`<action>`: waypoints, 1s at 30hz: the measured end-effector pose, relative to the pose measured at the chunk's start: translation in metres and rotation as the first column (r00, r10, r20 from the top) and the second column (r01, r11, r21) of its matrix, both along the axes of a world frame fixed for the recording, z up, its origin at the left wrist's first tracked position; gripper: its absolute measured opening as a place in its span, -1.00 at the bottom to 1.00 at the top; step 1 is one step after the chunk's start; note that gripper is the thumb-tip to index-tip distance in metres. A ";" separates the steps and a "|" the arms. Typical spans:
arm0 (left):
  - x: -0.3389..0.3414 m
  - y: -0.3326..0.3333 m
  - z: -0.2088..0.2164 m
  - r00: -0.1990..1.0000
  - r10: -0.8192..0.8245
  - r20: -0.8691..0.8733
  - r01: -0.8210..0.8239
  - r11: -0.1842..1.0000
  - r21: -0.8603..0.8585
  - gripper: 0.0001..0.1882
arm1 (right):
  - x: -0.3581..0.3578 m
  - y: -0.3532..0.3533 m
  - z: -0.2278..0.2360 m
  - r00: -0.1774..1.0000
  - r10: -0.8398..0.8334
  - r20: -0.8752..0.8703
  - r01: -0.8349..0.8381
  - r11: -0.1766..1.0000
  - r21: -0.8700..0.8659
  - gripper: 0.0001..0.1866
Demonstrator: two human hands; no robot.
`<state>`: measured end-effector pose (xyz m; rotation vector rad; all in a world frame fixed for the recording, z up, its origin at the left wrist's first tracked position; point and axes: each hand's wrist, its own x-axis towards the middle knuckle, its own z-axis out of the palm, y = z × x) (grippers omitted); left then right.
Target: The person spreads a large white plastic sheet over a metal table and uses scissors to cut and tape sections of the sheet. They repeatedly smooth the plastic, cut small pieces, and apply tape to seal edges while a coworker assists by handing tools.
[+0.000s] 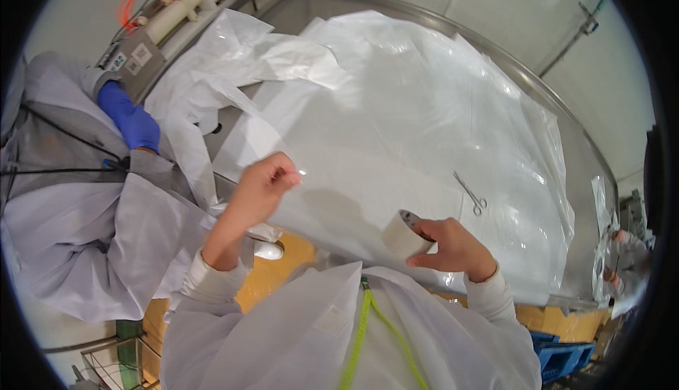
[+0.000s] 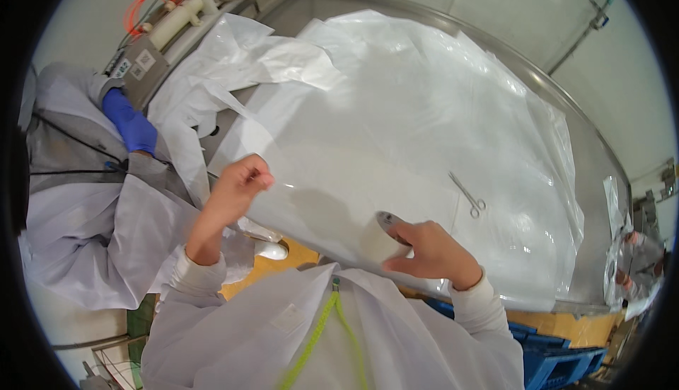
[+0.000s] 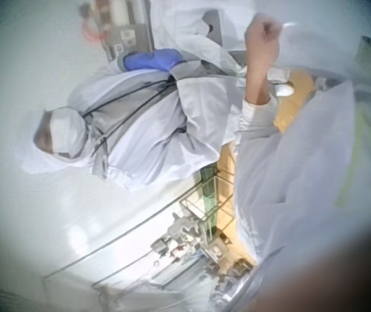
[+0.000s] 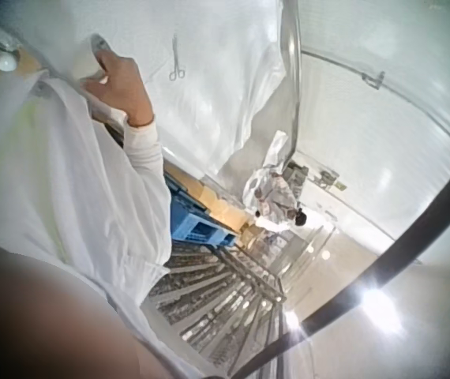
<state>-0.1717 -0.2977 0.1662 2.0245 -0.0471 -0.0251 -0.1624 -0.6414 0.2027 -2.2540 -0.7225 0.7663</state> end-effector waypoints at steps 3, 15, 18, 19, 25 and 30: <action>0.001 0.008 0.006 0.996 0.076 -0.054 -0.084 0.981 -0.172 -0.89 | 0.005 -0.005 -0.022 0.980 -0.115 0.161 0.120 0.992 -0.022 -0.65; -0.014 0.065 0.012 0.957 0.287 0.049 -0.285 0.958 -0.031 -0.90 | 0.018 -0.006 -0.014 0.986 -0.077 0.148 0.108 0.970 -0.216 -0.62; -0.015 0.066 0.005 0.958 0.282 -0.046 -0.285 0.955 -0.084 -0.90 | 0.020 -0.005 -0.016 0.994 -0.088 0.072 0.103 0.966 -0.239 -0.63; -0.008 0.069 -0.004 0.947 0.313 -0.068 -0.320 0.937 -0.143 -0.90 | 0.020 -0.006 -0.010 0.997 -0.041 0.064 0.051 0.983 -0.174 -0.63; 0.039 0.095 -0.094 0.813 0.132 -0.568 -0.364 0.876 -0.318 -0.81 | 0.039 -0.007 0.008 0.989 -0.036 0.141 0.051 0.993 -0.102 -0.56; 0.058 0.088 -0.113 0.740 0.076 -0.668 -0.307 0.922 -0.236 -0.71 | 0.044 -0.001 0.009 0.984 -0.063 0.166 0.090 0.983 -0.160 -0.58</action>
